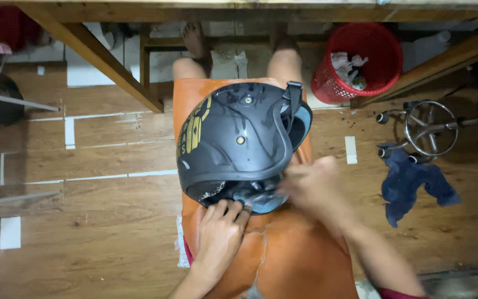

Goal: The person cleans the interior of a black motorcycle helmet using a toothbrush and a blue bowl of water. They repeatedly dip the toothbrush into the water and scrub the helmet's inner lining and straps while holding the helmet on their lap.

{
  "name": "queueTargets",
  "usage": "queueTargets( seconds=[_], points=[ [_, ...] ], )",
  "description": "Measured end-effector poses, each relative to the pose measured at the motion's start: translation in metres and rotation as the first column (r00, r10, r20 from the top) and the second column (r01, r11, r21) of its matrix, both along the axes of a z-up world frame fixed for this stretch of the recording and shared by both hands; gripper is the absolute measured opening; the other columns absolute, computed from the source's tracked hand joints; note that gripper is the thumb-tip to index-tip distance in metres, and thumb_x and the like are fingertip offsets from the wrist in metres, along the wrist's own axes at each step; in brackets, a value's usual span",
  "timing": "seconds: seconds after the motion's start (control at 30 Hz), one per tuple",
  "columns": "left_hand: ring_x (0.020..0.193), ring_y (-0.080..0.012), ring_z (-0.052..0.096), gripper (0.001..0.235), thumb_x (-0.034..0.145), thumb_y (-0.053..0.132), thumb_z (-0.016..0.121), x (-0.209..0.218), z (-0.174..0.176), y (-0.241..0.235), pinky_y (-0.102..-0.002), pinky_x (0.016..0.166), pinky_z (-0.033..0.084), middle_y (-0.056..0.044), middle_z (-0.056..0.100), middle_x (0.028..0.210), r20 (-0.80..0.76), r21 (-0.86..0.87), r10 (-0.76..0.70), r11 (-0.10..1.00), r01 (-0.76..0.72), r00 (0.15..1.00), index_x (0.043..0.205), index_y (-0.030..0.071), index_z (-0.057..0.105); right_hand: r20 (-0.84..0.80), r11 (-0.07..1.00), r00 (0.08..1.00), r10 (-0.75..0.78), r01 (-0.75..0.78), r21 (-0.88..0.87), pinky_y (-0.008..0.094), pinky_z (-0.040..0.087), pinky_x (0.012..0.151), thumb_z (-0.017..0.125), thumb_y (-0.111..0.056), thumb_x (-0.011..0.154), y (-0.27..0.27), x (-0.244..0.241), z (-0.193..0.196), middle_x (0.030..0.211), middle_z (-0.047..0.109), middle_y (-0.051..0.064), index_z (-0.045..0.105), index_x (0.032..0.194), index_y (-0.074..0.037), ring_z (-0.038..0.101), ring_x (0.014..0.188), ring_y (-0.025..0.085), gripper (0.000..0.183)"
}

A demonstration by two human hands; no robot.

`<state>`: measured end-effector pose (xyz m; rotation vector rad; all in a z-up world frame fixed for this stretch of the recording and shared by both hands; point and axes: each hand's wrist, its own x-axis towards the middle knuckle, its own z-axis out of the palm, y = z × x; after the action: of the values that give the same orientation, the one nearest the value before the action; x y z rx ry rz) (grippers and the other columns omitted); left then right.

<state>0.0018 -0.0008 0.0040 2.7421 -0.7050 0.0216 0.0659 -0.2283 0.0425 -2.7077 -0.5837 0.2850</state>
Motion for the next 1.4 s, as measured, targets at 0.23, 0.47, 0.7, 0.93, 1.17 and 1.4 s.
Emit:
queueTargets(
  seconds=[0.23, 0.47, 0.7, 0.93, 1.17, 1.4],
  points=[
    [0.083, -0.0222, 0.047, 0.019, 0.089, 0.027, 0.049, -0.003, -0.002, 0.002, -0.041, 0.065, 0.033, 0.002, 0.053, 0.088, -0.013, -0.009, 0.013, 1.000, -0.014, 1.000, 0.097, 0.018, 0.063, 0.132, 0.981, 0.990, 0.050, -0.023, -0.194, 0.042, 0.025, 0.067, 0.061, -0.035, 0.083, -0.021, -0.015, -0.001, 0.074, 0.053, -0.014, 0.058, 0.067, -0.029, 0.053, 0.073, 0.013, 0.017],
    [0.082, -0.0241, 0.049, 0.019, 0.087, 0.021, 0.053, -0.001, -0.006, 0.001, -0.039, 0.063, 0.036, -0.001, 0.056, 0.088, 0.037, -0.071, -0.020, 0.997, 0.022, 0.999, 0.098, 0.013, 0.066, 0.286, 0.912, 0.958, -0.017, 0.132, -0.387, 0.043, 0.019, 0.065, 0.051, -0.038, 0.095, -0.023, 0.019, -0.050, 0.069, 0.044, -0.009, 0.058, 0.064, -0.035, 0.046, 0.066, 0.016, 0.032],
    [0.077, -0.0251, 0.049, 0.013, 0.089, 0.021, 0.055, -0.001, -0.004, 0.001, -0.040, 0.059, 0.036, -0.002, 0.055, 0.083, 0.097, -0.086, 0.009, 0.996, -0.001, 0.995, 0.085, 0.013, 0.065, -0.131, 0.955, 0.970, 0.204, -0.227, -0.193, 0.044, 0.022, 0.070, 0.059, -0.041, 0.082, -0.026, 0.004, -0.004, 0.079, 0.057, -0.011, 0.072, 0.070, -0.037, 0.055, 0.090, 0.017, 0.018],
    [0.083, -0.0238, 0.049, 0.017, 0.087, 0.025, 0.053, -0.001, -0.009, 0.001, -0.042, 0.061, 0.035, 0.001, 0.057, 0.089, 0.020, -0.072, 0.020, 0.997, -0.018, 1.000, 0.095, 0.017, 0.065, -0.110, 0.943, 0.982, 0.154, -0.113, 0.314, 0.025, 0.042, 0.057, 0.069, -0.029, 0.078, -0.039, 0.034, 0.020, 0.067, 0.066, -0.007, 0.074, 0.072, -0.020, 0.062, 0.060, 0.009, 0.013],
    [0.077, -0.0245, 0.049, 0.015, 0.090, 0.027, 0.052, 0.001, -0.005, 0.000, -0.042, 0.059, 0.034, 0.001, 0.056, 0.083, 0.062, -0.064, 0.032, 0.998, -0.028, 0.998, 0.088, 0.018, 0.064, -0.196, 0.955, 0.962, -0.188, 0.133, -0.266, 0.041, 0.044, 0.071, 0.061, -0.044, 0.081, -0.047, 0.068, -0.023, 0.088, 0.069, -0.018, 0.074, 0.078, -0.037, 0.067, 0.086, 0.016, 0.015],
    [0.070, -0.0237, 0.049, 0.011, 0.090, 0.017, 0.060, 0.019, 0.004, 0.014, -0.038, 0.053, 0.036, -0.003, 0.056, 0.080, 0.227, -0.229, -0.084, 0.964, 0.137, 0.970, 0.081, 0.013, 0.065, -0.448, 0.977, 0.894, -0.003, -0.093, -0.194, 0.035, 0.027, 0.075, 0.065, -0.043, 0.076, -0.034, 0.024, -0.011, 0.080, 0.062, -0.019, 0.072, 0.076, -0.038, 0.061, 0.091, 0.004, 0.009]
  ],
)
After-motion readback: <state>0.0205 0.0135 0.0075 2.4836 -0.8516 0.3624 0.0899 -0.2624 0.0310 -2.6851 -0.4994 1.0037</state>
